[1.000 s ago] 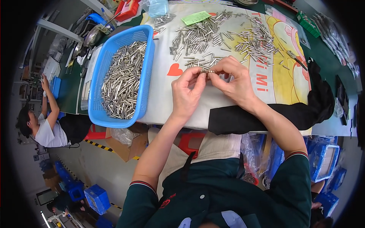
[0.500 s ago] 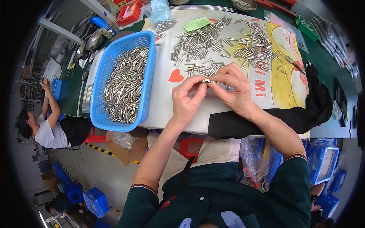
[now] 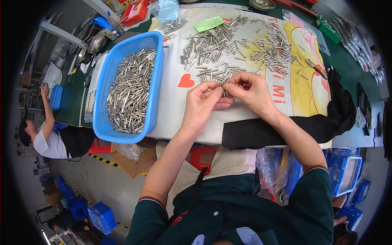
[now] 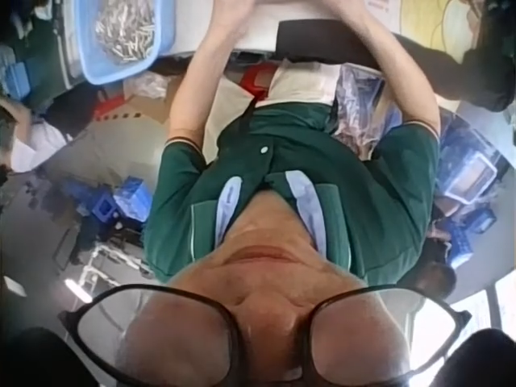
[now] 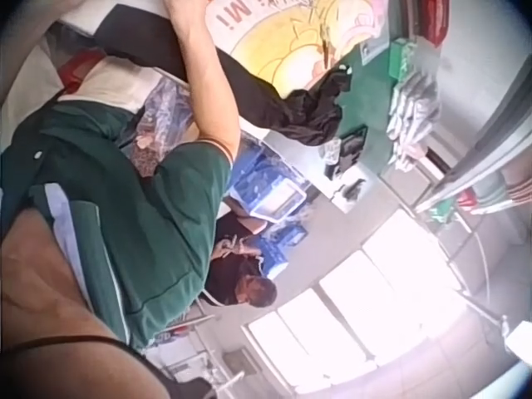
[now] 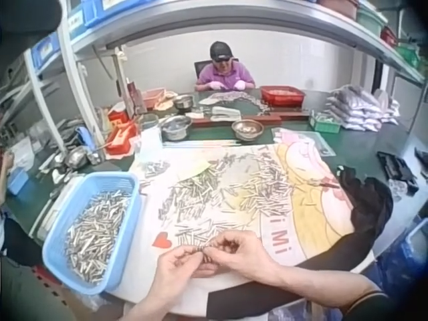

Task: Sorting, inspecting, and grouping small cylindrical metal pins on a workbench.

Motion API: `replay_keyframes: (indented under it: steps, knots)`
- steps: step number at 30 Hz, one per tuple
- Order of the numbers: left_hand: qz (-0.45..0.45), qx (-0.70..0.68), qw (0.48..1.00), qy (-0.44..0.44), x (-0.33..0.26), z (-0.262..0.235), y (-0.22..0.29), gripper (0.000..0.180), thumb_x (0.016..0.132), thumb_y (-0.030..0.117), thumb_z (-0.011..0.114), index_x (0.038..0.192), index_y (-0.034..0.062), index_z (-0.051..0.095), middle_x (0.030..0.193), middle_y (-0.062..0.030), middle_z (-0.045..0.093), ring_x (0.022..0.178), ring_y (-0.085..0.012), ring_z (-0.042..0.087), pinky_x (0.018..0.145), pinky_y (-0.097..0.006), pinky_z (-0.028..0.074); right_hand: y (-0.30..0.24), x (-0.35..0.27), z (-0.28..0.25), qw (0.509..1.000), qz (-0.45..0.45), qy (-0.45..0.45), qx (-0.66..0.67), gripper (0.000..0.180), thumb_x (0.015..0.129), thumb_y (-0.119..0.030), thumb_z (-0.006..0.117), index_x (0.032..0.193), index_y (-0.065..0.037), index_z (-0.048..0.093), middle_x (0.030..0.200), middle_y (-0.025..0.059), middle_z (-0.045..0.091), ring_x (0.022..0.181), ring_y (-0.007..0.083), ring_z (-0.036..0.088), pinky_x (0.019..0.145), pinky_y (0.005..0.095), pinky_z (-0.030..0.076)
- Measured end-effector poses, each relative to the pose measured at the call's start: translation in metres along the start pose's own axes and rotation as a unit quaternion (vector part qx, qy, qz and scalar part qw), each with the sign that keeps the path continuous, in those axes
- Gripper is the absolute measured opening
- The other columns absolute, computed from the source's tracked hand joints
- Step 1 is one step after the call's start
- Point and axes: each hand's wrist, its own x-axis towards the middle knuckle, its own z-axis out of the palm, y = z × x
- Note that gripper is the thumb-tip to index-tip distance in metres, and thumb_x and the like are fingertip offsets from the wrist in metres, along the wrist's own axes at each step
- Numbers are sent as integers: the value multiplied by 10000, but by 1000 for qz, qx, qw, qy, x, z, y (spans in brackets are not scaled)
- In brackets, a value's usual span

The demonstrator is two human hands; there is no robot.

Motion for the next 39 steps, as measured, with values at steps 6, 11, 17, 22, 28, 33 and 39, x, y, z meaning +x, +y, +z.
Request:
replay_keyframes:
  steps: [6, 11, 17, 22, 28, 33, 39]
  knots:
    - [-20, -5, 1000, -2, -1, -2, 3, 156, 891, 75, 560, 984, -48, 546, 862, -139, 653, 764, -193, 669, 705, -267, 554, -10, 1, -7, 997, 51, -54, 4, 145, 813, -116, 656, 878, 14, 651, 782, 24, 633, 716, 69, 557, 663, 215, 453]
    - [-34, -35, 999, -9, -2, -4, 1, 155, 900, 65, 535, 994, -59, 544, 870, -135, 649, 774, -199, 669, 715, -274, 558, -3, 2, -10, 996, 55, -73, -14, 162, 813, -109, 652, 920, 12, 651, 825, 28, 636, 752, 70, 561, 689, 217, 455]
    - [-41, -24, 999, -24, -4, -3, 0, 214, 923, 91, 479, 1061, -51, 560, 942, -125, 643, 807, -199, 668, 757, -294, 552, -4, 1, -4, 998, 20, -58, 4, 192, 753, -84, 664, 916, 17, 658, 664, -37, 558, 602, 13, 451, 544, 179, 388]
    - [-52, -44, 997, -21, -6, 2, 4, 181, 929, 62, 442, 1004, -66, 547, 929, -129, 623, 796, -204, 668, 738, -283, 560, -6, -2, -2, 999, 8, -52, 6, 187, 756, -92, 673, 903, 21, 649, 634, -53, 507, 570, 7, 399, 505, 179, 345]
    - [-91, -89, 991, -52, -6, 0, 8, 256, 924, 106, 444, 1090, -77, 511, 972, -194, 624, 871, -285, 658, 786, -344, 549, -10, -1, -6, 996, 48, -68, 40, 163, 799, -119, 663, 869, 26, 641, 665, -13, 572, 592, 25, 492, 520, 186, 386]
    - [-126, -121, 983, -61, -6, 0, 12, 263, 924, 114, 421, 1078, -87, 491, 993, -248, 605, 912, -338, 641, 808, -384, 545, -10, 0, -11, 992, 77, -79, 54, 159, 813, -130, 648, 851, 23, 637, 656, 1, 586, 596, 39, 526, 524, 198, 405]
    - [-148, -170, 972, -61, -6, -1, 10, 249, 919, 110, 419, 1061, -87, 475, 1021, -289, 581, 942, -386, 621, 827, -419, 538, -6, 1, -11, 994, 67, -84, 36, 151, 799, -127, 658, 810, 21, 630, 640, -12, 573, 579, 26, 493, 521, 190, 399]
